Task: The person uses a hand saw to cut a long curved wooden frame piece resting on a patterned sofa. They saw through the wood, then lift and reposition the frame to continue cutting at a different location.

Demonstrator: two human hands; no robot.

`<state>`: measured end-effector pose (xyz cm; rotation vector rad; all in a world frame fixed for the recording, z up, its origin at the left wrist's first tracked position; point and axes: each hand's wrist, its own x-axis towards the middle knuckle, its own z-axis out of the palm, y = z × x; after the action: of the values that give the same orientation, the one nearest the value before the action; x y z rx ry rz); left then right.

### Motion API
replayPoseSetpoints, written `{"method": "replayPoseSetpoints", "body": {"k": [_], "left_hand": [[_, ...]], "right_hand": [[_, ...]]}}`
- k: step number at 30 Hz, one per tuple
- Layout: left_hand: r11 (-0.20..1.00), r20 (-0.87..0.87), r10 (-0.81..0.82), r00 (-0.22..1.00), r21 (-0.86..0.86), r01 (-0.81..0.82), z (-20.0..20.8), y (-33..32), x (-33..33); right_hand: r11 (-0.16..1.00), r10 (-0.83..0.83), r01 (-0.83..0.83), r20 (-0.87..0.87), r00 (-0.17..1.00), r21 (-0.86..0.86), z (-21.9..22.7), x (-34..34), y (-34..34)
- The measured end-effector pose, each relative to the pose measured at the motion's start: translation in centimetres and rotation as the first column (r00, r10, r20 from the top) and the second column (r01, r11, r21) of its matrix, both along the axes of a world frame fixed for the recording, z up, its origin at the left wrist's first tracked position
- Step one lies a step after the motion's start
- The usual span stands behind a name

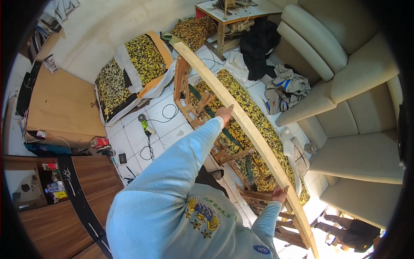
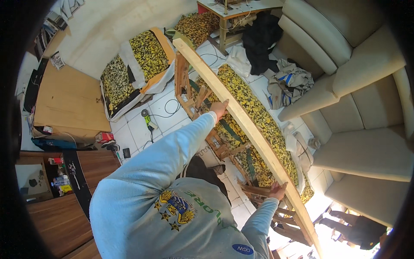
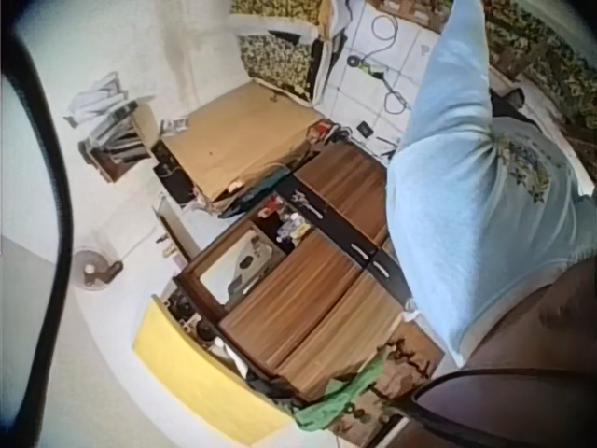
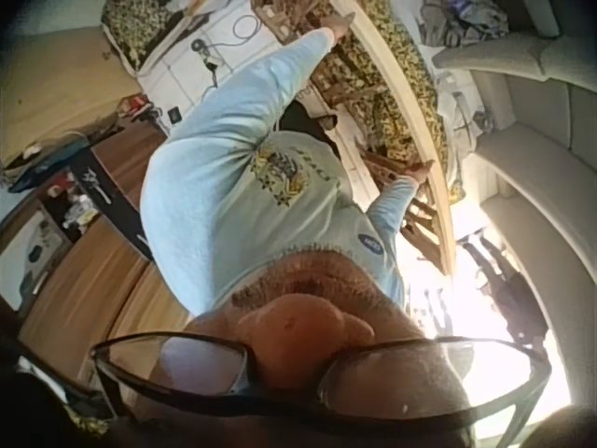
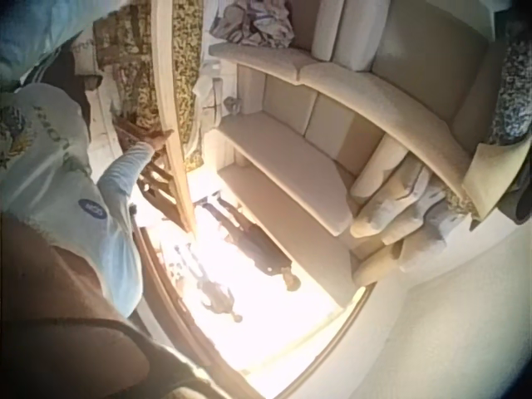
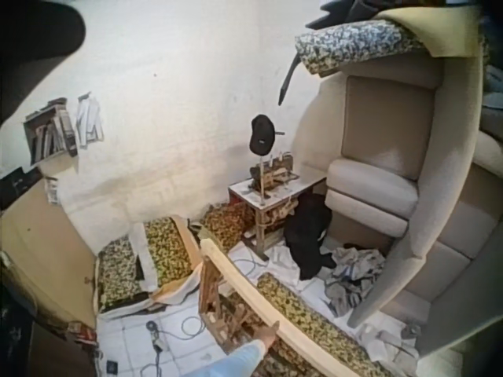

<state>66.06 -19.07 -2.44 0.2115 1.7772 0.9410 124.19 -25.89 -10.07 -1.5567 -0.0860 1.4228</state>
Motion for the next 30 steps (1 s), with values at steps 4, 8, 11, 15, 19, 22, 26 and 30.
{"method": "replayPoseSetpoints", "body": {"k": [4,8,11,15,19,22,26,30], "left_hand": [[0.994,-0.229,-0.110,0.967,-0.013,0.110,-0.6,0.4,2.3],[0.970,-0.284,-0.241,0.928,-0.090,0.224,-1.6,0.1,2.4],[0.963,-0.211,-0.269,0.940,-0.069,0.260,-2.5,0.0,2.8],[0.953,-0.047,-0.298,0.954,-0.072,0.294,-0.4,-0.6,4.4],[0.981,-0.203,-0.180,0.962,-0.104,0.162,-2.8,-0.6,4.3],[0.914,0.019,-0.380,0.925,-0.145,0.378,-0.8,-0.3,3.7],[0.900,-0.192,-0.435,0.880,-0.114,0.420,-3.8,0.3,3.7],[0.954,-0.223,-0.278,0.934,-0.175,0.243,-5.7,-1.0,3.1]], "right_hand": [[1.000,0.008,-0.009,-0.022,1.000,-0.011,0.0,2.7,0.1],[0.999,0.036,-0.037,-0.007,0.999,-0.019,-0.3,3.4,0.1],[0.997,-0.020,0.022,0.027,0.999,-0.075,-1.0,4.7,0.6],[0.994,-0.071,0.072,0.016,0.997,-0.078,-0.5,6.0,-0.4],[0.998,-0.026,0.025,-0.018,1.000,-0.053,-2.7,6.9,0.8],[0.995,-0.069,0.071,0.038,0.997,-0.068,-2.7,6.5,-0.3],[0.998,-0.051,0.052,0.041,0.998,-0.028,-3.7,8.0,-0.1],[0.991,-0.122,0.124,0.032,0.992,-0.047,-2.2,3.3,-0.3]]}}
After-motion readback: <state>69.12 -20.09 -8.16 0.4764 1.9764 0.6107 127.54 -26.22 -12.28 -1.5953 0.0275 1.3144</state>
